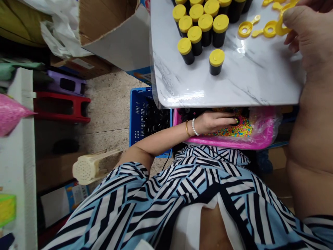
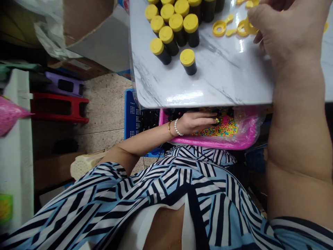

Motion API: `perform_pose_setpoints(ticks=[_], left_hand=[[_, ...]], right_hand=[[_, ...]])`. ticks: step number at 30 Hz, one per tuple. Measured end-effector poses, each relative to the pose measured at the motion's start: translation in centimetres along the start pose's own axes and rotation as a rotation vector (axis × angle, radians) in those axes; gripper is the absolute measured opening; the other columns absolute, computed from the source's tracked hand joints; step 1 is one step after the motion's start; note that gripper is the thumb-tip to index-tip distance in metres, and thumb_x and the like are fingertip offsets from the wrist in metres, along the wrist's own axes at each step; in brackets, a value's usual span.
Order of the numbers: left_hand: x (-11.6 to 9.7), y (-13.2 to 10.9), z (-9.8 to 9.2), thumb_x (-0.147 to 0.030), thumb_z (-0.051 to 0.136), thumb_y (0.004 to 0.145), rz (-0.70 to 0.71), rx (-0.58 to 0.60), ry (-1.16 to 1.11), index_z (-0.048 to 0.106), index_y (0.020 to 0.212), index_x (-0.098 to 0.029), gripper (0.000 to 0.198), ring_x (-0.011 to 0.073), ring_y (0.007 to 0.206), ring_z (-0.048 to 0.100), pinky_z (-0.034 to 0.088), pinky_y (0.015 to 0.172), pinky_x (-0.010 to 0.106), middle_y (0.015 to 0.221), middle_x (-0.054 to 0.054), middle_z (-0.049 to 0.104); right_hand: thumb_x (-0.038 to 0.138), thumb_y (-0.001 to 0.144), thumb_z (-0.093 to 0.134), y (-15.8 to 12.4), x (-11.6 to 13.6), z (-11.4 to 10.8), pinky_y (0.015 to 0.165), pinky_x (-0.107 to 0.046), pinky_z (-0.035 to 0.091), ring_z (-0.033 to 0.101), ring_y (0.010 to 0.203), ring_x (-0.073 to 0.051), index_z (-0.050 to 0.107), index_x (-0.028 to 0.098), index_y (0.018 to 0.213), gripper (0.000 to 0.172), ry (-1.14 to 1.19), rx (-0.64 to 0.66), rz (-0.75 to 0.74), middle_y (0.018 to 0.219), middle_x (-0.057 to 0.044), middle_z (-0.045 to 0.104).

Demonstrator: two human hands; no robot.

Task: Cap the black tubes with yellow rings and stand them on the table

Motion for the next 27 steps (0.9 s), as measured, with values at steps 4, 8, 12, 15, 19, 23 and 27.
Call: perform_pose_setpoints(ticks=[4,8,12,15,19,23,27], left_hand=[[1.6,0.0,0.4,-0.033,0.057,0.104,-0.130,-0.032,0.063,0.070,0.130,-0.018,0.033,0.0163,0.116,0.073,0.060,0.103,0.030,0.129,0.012,0.074],[2.4,0.1,0.8,-0.029,0.062,0.101,-0.127,-0.044,0.064,0.071,0.126,-0.015,0.030,0.0193,0.110,0.074,0.061,0.101,0.034,0.122,0.014,0.076],[2.0,0.1,0.5,-0.030,0.062,0.101,-0.088,-0.067,0.035,0.071,0.124,-0.015,0.029,0.0173,0.102,0.076,0.062,0.094,0.030,0.116,0.013,0.078],[1.0,0.1,0.0,-0.033,0.061,0.102,-0.059,-0.096,-0.026,0.069,0.124,-0.015,0.029,0.0134,0.096,0.076,0.062,0.090,0.025,0.111,0.010,0.079],[-1.7,0.1,-1.7,-0.032,0.057,0.105,0.040,-0.199,-0.056,0.067,0.125,-0.016,0.028,0.0108,0.111,0.074,0.059,0.099,0.022,0.120,0.010,0.077],[-5.0,0.5,-4.4,-0.031,0.053,0.107,0.165,-0.318,0.090,0.065,0.125,-0.021,0.024,0.0082,0.112,0.074,0.061,0.092,0.018,0.129,0.007,0.075],[-6.9,1.8,-8.6,-0.029,0.057,0.104,0.189,-0.581,0.300,0.063,0.126,-0.024,0.023,0.0063,0.100,0.075,0.061,0.085,0.018,0.129,0.004,0.076]], right_hand=[[0.018,0.072,0.076,0.1,-0.1,-0.3,0.031,-0.013,0.030,0.054,0.044,-0.007,0.075,0.009,0.078,0.011,0.027,-0.023,0.011,0.057,0.000,0.058],[0.019,0.083,0.074,-0.3,0.1,0.0,0.037,-0.008,0.034,0.053,0.046,-0.002,0.075,0.006,0.088,0.014,-0.022,0.058,0.035,0.062,0.002,0.059],[0.026,0.090,0.072,-1.0,1.0,0.1,0.047,-0.005,0.038,0.056,0.054,0.001,0.074,0.002,0.102,0.026,-0.044,0.122,-0.017,0.068,0.002,0.059],[0.028,0.090,0.071,-1.1,1.1,0.1,0.052,-0.007,0.040,0.059,0.057,0.001,0.074,0.001,0.103,0.030,-0.040,0.152,-0.049,0.070,0.001,0.061],[0.033,0.089,0.070,-0.6,0.4,0.2,0.055,-0.010,0.042,0.060,0.058,-0.001,0.075,0.003,0.102,0.033,-0.038,0.181,-0.082,0.073,0.001,0.063],[0.030,0.085,0.075,-0.2,-0.2,0.2,0.056,-0.014,0.043,0.065,0.064,-0.004,0.072,0.007,0.109,0.034,0.162,0.156,-0.046,0.080,0.001,0.066],[0.012,0.079,0.074,-0.5,-1.0,0.9,0.054,-0.017,0.044,0.063,0.055,-0.007,0.065,0.010,0.086,0.011,0.334,0.149,0.185,0.062,0.005,0.058]])
Point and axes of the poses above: each hand's wrist, its own y-axis towards the middle knuckle, its own z-axis out of the palm, x = y × z, the point moved 10 cm from there along y, towards the middle knuckle
